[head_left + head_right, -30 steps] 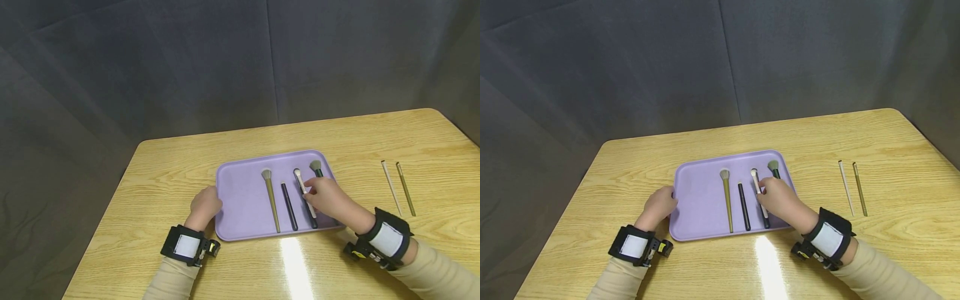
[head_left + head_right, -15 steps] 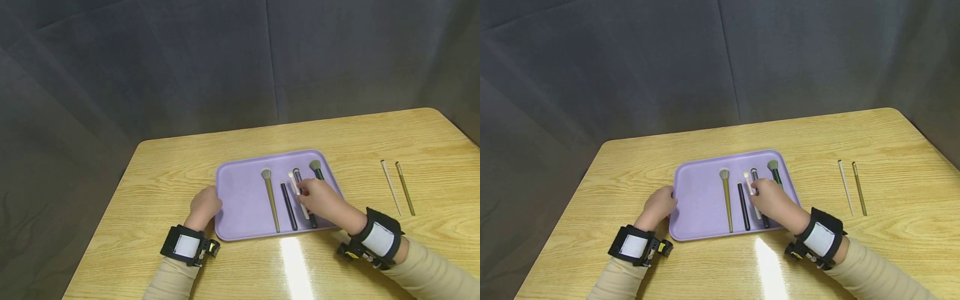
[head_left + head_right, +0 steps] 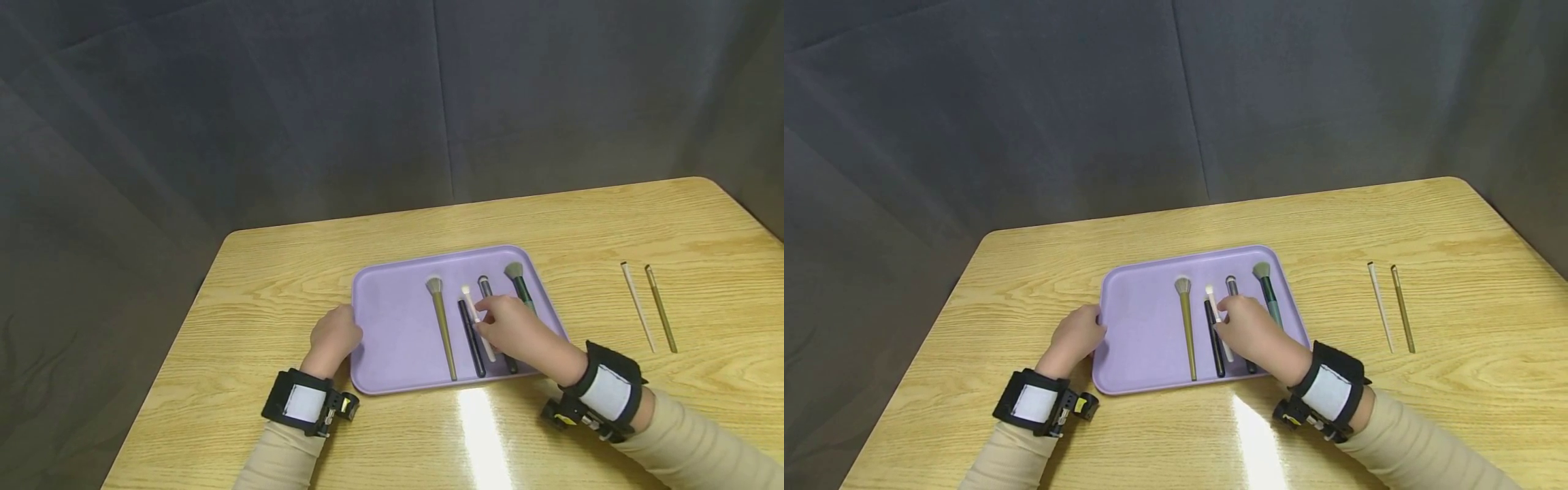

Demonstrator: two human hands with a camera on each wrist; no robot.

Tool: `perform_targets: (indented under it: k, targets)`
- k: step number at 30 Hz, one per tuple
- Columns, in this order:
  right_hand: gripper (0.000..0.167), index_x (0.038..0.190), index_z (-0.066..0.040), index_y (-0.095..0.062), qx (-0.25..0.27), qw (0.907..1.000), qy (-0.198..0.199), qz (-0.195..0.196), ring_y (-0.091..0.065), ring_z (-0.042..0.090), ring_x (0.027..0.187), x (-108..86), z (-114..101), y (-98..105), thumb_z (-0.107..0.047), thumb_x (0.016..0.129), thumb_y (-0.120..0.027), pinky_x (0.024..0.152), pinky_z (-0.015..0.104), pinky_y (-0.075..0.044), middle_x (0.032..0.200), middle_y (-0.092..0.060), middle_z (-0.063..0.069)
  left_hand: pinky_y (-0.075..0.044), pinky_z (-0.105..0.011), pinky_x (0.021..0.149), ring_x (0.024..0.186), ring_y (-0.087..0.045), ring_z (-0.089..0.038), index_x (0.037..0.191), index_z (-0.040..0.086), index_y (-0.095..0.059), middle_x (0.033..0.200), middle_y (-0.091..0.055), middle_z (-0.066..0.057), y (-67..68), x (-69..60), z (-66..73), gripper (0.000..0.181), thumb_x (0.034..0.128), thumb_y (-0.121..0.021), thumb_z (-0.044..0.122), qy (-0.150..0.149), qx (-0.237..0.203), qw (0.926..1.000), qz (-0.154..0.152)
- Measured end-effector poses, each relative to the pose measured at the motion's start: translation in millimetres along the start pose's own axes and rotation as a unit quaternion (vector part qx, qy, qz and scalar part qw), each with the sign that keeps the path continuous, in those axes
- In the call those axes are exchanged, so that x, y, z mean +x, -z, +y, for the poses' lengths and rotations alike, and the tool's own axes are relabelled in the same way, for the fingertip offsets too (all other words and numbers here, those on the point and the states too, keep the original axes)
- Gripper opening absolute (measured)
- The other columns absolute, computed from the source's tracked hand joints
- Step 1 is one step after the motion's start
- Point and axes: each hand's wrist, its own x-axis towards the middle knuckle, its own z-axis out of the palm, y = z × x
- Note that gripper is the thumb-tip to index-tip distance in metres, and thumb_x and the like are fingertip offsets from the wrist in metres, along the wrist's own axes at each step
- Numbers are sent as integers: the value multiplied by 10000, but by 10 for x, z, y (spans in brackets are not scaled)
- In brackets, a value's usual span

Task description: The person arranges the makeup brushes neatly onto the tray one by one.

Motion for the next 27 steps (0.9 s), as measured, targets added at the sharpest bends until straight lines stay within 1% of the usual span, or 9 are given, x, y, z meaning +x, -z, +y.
perform_targets:
  k: [6, 12, 17, 20, 22, 25, 27]
  targets:
    - [330, 1155, 183, -572, 90, 10000, -1, 8, -567, 123, 546, 18, -36, -56, 20, 875, -634, 511, 277, -486, 788, -633, 128, -417, -321, 537, 662, -554, -241, 1070, -80, -639, 825, -610, -139, 6, 6, 7, 249, 856, -534, -7, 4, 51, 10000, 23]
    - [301, 1141, 179, -577, 290, 9995, 40, -100, -567, 118, 514, 32, -59, -102, 35, 881, -626, 477, 272, -477, 759, -629, 108, -422, -325, 540, 670, -562, -239, 1047, -71, -647, 829, -618, -135, 16, 4, 12, 234, 856, -529, -8, 7, 89, 10000, 4]
    - [285, 1134, 161, -599, 299, 9995, 44, -117, -553, 111, 519, 37, -92, -144, 35, 880, -627, 481, 265, -462, 720, -611, 79, -418, -316, 529, 658, -561, -232, 1051, -72, -647, 822, -618, -133, 8, 4, -6, 234, 859, -525, -15, -14, 48, 10000, 15]
    - [306, 1156, 165, -592, 306, 9995, 61, -111, -537, 110, 528, 36, -120, -166, 36, 880, -625, 486, 262, -454, 708, -600, 69, -417, -316, 530, 658, -561, -232, 1055, -72, -646, 826, -619, -134, 5, 5, -6, 235, 861, -528, -13, -11, 34, 10000, 26]
    - [322, 1171, 172, -581, 338, 9993, 60, -124, -539, 117, 534, 34, -136, -180, 37, 882, -622, 488, 265, -460, 722, -608, 84, -418, -318, 531, 659, -561, -233, 1055, -73, -646, 829, -620, -136, 2, 7, -3, 235, 860, -531, -9, -5, 38, 10000, 37]
    - [338, 1184, 178, -570, 364, 9992, 54, -134, -560, 129, 586, 35, -155, -197, 34, 883, -621, 513, 268, -483, 801, -637, 123, -419, -319, 535, 663, -561, -237, 1067, -74, -645, 841, -624, -143, -1, 9, 1, 243, 861, -534, -6, 25, 35, 10000, 38]
    - [340, 1184, 178, -568, 357, 9992, 67, -140, -571, 135, 597, 42, -161, -206, 32, 883, -623, 522, 270, -493, 821, -644, 137, -420, -322, 538, 666, -561, -239, 1065, -73, -644, 851, -627, -147, 0, 14, 3, 246, 856, -533, -8, 26, 46, 10000, 41]
